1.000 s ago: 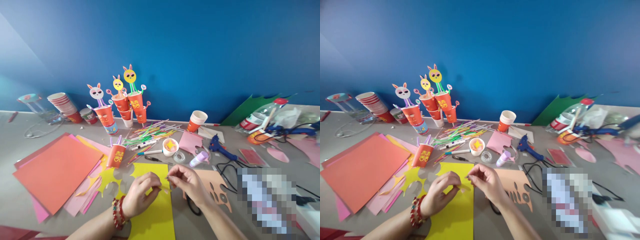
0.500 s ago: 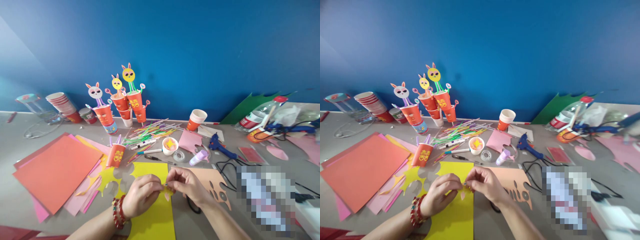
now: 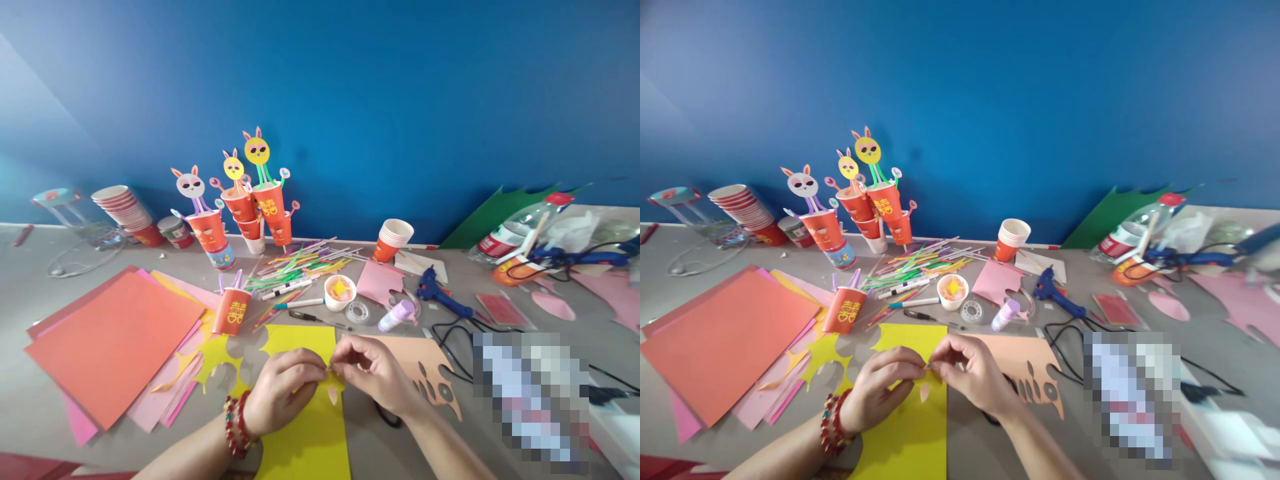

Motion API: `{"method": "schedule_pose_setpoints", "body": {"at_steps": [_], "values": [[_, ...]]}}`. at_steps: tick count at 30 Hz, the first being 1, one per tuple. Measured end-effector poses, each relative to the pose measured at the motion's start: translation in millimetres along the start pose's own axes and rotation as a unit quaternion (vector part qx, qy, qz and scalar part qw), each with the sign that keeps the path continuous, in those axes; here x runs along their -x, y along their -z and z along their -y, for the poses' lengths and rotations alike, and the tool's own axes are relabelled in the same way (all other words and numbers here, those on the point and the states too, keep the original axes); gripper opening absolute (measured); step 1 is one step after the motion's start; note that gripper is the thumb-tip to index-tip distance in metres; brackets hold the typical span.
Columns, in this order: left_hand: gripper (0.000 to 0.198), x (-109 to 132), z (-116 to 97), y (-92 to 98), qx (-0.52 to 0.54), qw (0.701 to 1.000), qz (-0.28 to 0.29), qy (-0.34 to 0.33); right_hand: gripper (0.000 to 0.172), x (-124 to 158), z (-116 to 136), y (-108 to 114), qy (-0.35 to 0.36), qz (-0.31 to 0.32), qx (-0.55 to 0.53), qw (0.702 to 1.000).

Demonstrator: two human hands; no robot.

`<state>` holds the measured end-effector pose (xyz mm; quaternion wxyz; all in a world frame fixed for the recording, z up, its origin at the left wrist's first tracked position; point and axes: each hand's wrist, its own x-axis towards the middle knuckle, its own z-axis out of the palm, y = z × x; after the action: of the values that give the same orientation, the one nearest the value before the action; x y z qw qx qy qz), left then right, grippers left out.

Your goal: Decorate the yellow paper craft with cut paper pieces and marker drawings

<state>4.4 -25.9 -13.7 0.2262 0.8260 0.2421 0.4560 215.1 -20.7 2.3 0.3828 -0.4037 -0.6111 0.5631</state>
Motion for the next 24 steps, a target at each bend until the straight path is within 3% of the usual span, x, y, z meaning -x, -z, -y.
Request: {"method": "schedule_pose_setpoints", "body": {"at_steps": [11,17,21,24], "values": [[0.024,-1.5,-1.5,-2.2,0.017,0.999,-0.018,0.029,0.018,0.8,2.4,0.8,0.014,-0.020,0.031,0.999],[0.025,0.8,0.0,-3.1,0.056,0.997,-0.024,0.053,0.027,-2.8,-1.2,11.5,-0.039,-0.131,-0.125,0.983],[0.023,1.0,3.7,-2.3,0.084,0.994,-0.030,0.070,0.035,-4.3,-4.4,8.6,-0.078,-0.135,-0.180,0.971],[0.021,0.4,6.1,-1.4,0.084,0.992,-0.048,0.083,0.030,-4.2,-3.9,5.3,-0.095,-0.129,-0.196,0.967]]}}
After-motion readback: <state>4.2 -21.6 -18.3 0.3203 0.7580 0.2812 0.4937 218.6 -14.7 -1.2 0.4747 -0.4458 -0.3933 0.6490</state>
